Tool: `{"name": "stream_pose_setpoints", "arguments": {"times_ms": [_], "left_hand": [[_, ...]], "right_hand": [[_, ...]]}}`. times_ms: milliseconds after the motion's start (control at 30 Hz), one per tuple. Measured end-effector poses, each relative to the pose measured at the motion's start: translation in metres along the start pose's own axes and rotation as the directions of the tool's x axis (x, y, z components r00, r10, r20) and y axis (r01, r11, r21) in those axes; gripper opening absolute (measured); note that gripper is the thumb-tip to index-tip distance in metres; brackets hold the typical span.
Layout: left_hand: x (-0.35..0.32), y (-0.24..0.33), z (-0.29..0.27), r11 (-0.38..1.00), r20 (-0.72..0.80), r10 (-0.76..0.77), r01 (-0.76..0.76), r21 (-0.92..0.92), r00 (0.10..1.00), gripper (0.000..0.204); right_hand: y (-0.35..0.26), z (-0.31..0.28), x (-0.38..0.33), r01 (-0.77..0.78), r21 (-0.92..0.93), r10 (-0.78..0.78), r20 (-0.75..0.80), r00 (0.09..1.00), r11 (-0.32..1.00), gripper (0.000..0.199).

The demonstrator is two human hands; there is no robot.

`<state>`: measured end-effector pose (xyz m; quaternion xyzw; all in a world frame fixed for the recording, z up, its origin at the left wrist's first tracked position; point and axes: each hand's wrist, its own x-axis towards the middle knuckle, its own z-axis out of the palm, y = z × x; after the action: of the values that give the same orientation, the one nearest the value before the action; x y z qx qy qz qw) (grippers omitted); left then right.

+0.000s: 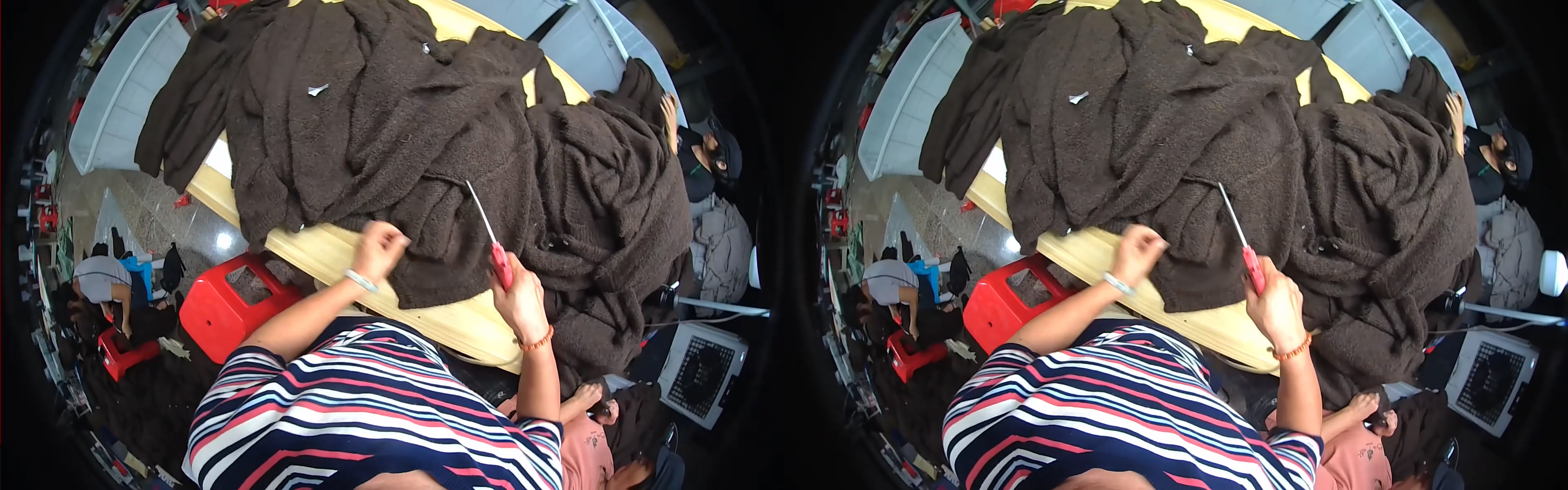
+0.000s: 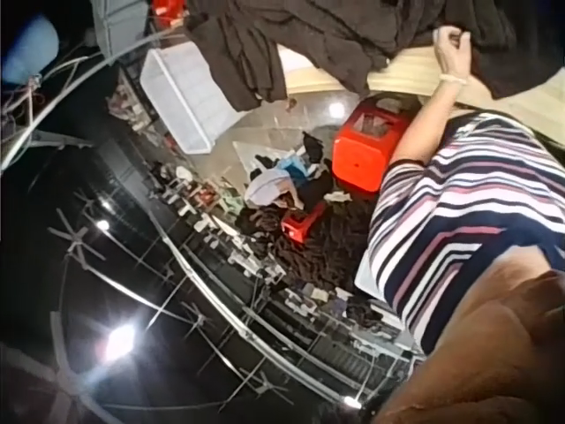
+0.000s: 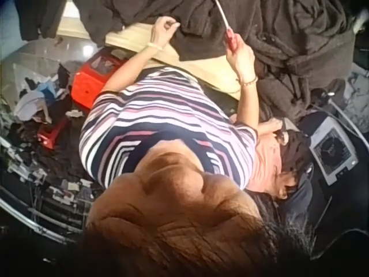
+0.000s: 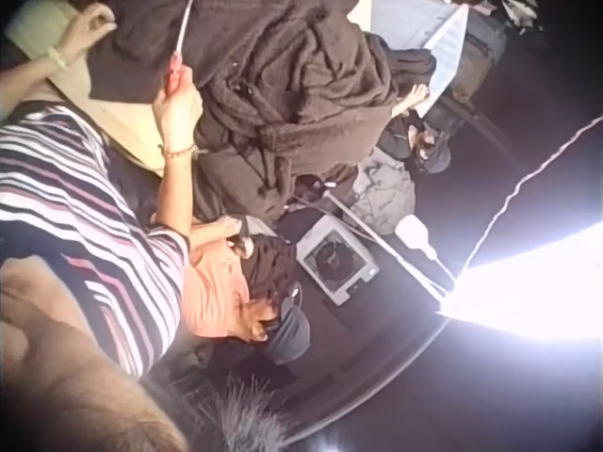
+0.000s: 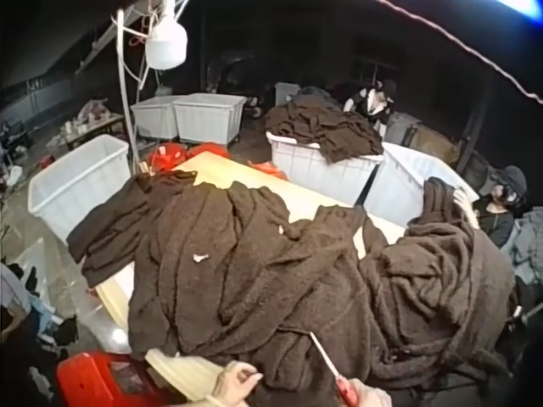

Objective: The recorder uses thread snips to trim excess threads from a pile of brown garments on a factory workbench.

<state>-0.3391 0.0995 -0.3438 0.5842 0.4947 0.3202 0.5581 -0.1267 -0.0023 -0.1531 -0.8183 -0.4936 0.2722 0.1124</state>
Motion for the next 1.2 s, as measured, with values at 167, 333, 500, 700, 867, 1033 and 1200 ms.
{"name": "stream_pose_setpoints", "arguments": {"times_ms": [167,333,500,700,867,1033,1200], "left_hand": [[0.014,-0.043,-0.011,0.964,-0.300,-0.179,0.229,0.138,0.937,0.094],[0.059,0.002,-0.033,0.912,-0.277,0.289,-0.175,0.371,0.916,0.107],[0.157,0.082,-0.122,0.426,-0.009,0.691,-0.397,0.813,0.723,0.089],[0.235,0.084,-0.155,0.286,0.126,0.491,-0.296,0.911,0.862,0.028],[0.305,0.141,-0.245,0.491,-0.268,0.828,-0.406,0.771,0.492,0.024],[0.297,0.155,-0.262,0.393,-0.326,0.580,0.094,0.915,0.746,0.026],[0.173,0.149,-0.169,-0.007,0.522,0.581,-0.637,0.771,0.625,0.009]], "right_hand": [[-0.027,0.013,0.042,0.055,0.097,-0.051,-0.042,0.998,0.994,0.023],[-0.043,0.016,0.070,0.087,0.140,-0.084,-0.030,0.996,0.986,0.023],[-0.035,0.022,0.074,0.041,0.141,-0.039,-0.015,0.999,0.989,0.023],[-0.012,0.033,0.077,0.033,0.104,-0.028,-0.051,0.998,0.994,0.023],[-0.006,0.023,0.073,0.044,0.115,-0.033,-0.091,0.995,0.992,0.023],[-0.002,0.031,0.073,-0.008,0.137,0.019,-0.080,0.997,0.990,0.022],[-0.008,0.029,0.076,-0.006,0.154,0.015,-0.057,0.998,0.988,0.024]]}}
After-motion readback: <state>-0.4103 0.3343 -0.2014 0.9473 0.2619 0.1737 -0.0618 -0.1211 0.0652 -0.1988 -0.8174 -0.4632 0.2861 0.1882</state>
